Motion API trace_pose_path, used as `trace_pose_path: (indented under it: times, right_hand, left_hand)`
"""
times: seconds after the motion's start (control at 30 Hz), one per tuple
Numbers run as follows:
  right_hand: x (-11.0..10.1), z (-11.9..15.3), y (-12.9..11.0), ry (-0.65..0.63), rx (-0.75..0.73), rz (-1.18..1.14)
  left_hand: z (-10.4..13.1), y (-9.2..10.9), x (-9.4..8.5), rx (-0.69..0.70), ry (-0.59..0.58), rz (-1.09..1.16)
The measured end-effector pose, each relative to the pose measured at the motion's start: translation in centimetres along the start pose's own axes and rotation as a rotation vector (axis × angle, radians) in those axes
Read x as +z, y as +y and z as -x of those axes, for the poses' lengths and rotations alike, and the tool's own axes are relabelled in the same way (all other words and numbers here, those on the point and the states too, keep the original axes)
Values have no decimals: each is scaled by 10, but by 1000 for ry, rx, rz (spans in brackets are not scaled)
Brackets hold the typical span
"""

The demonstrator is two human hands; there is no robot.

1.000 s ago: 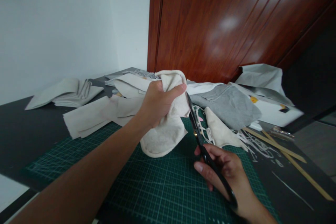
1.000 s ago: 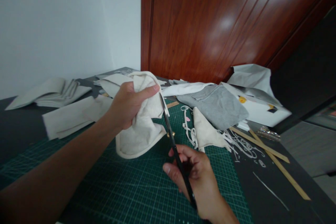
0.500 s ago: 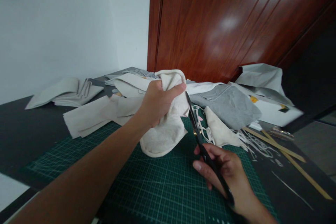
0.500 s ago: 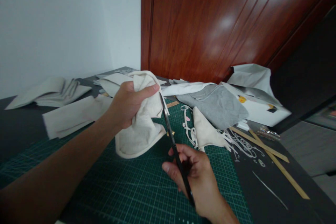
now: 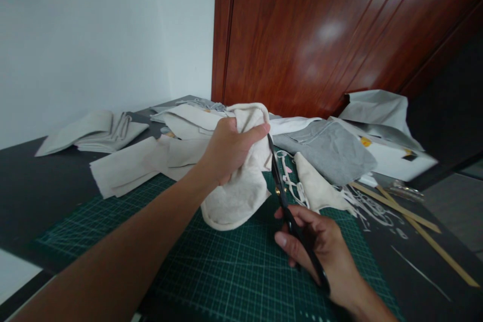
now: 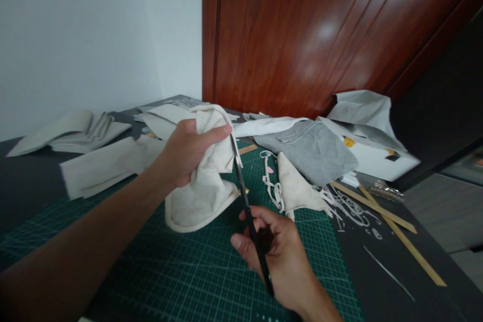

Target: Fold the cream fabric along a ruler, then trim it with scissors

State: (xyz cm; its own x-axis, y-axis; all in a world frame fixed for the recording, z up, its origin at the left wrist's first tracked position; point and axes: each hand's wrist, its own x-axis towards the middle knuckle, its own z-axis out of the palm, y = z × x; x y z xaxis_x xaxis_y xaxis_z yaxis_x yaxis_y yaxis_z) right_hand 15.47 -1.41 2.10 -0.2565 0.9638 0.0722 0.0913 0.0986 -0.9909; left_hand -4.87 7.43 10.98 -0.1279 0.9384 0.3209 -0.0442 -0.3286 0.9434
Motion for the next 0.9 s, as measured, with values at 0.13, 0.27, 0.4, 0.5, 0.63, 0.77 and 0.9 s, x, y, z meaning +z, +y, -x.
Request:
trace_pose_path:
  times: [0.13,0.27,0.4,0.5,0.63,0.77,0.9]
  right_hand:
    - [1,1,-2,-7,4,-32]
    - [0,2,-4,-5,8,-50]
    - [-2,1,-4,-31,-24,-84]
    - [-5,1,0,-80,-87,-120]
    - [-8,2,9,-96,-121,-151]
    - [-8,2,11,-94,-123,-142]
    - [-5,1,4,-78,-135,-142]
  left_hand:
    - [1,-1,2,-45,-57,26]
    - [3,0,4,-134,-40,113]
    - [4,2,4,-163,-26,99]
    - [5,4,4,-175,-42,91]
    - [6,5,4,-164,-94,144]
    - [7,3,3,-130,-125,120]
    - [7,3,4,-101,-88,58]
